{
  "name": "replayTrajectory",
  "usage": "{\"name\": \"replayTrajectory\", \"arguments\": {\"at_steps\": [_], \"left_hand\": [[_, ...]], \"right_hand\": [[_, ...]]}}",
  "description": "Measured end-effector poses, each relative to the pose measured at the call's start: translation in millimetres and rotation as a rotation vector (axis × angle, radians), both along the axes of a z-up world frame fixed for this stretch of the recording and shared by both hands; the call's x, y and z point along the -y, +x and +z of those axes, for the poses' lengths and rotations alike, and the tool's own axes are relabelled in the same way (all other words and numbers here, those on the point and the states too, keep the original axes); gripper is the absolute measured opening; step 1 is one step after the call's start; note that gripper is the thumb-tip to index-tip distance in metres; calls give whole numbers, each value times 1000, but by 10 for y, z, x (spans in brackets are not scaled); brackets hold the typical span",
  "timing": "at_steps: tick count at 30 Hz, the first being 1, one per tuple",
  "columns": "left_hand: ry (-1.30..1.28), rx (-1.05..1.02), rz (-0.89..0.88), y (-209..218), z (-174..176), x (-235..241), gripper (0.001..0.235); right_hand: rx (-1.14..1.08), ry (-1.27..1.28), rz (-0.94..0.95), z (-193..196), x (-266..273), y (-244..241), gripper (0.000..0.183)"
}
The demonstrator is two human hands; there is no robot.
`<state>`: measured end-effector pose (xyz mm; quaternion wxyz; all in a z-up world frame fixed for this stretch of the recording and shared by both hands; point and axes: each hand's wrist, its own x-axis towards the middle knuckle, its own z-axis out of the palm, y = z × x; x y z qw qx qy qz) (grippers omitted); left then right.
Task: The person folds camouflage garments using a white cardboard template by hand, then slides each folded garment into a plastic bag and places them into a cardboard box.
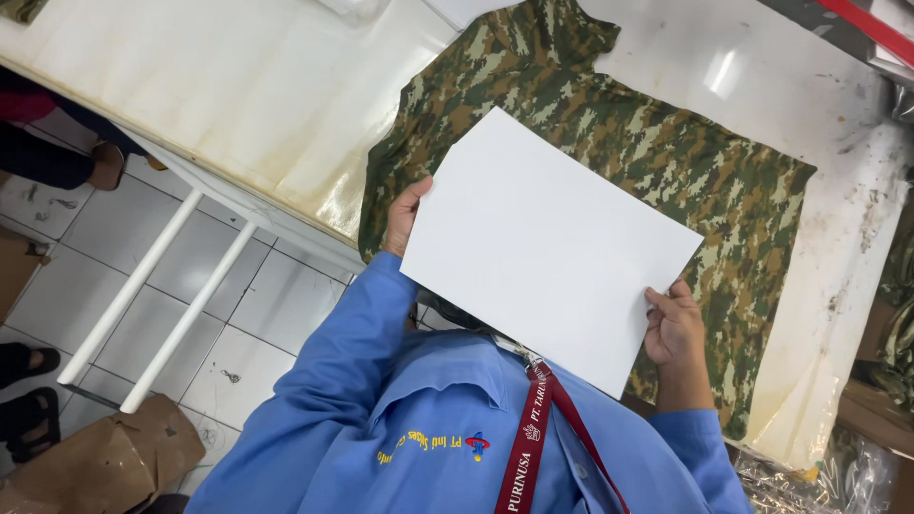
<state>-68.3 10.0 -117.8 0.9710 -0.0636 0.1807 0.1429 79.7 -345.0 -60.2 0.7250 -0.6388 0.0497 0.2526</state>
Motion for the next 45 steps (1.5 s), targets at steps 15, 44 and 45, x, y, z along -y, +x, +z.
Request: {"name": "replayTrajectory", "arguments": {"at_steps": [15, 44, 45], "left_hand": [[1392, -941, 227, -1050, 469, -227, 29], [1561, -1072, 140, -978, 326, -331, 33], [1566, -1067, 140, -972, 373, -320, 33]], "right_hand": [[143, -228, -102, -221, -542, 442, 27], [217, -348, -19, 60, -1559, 178, 24], [218, -345, -24, 45, -1553, 178, 24]]}}
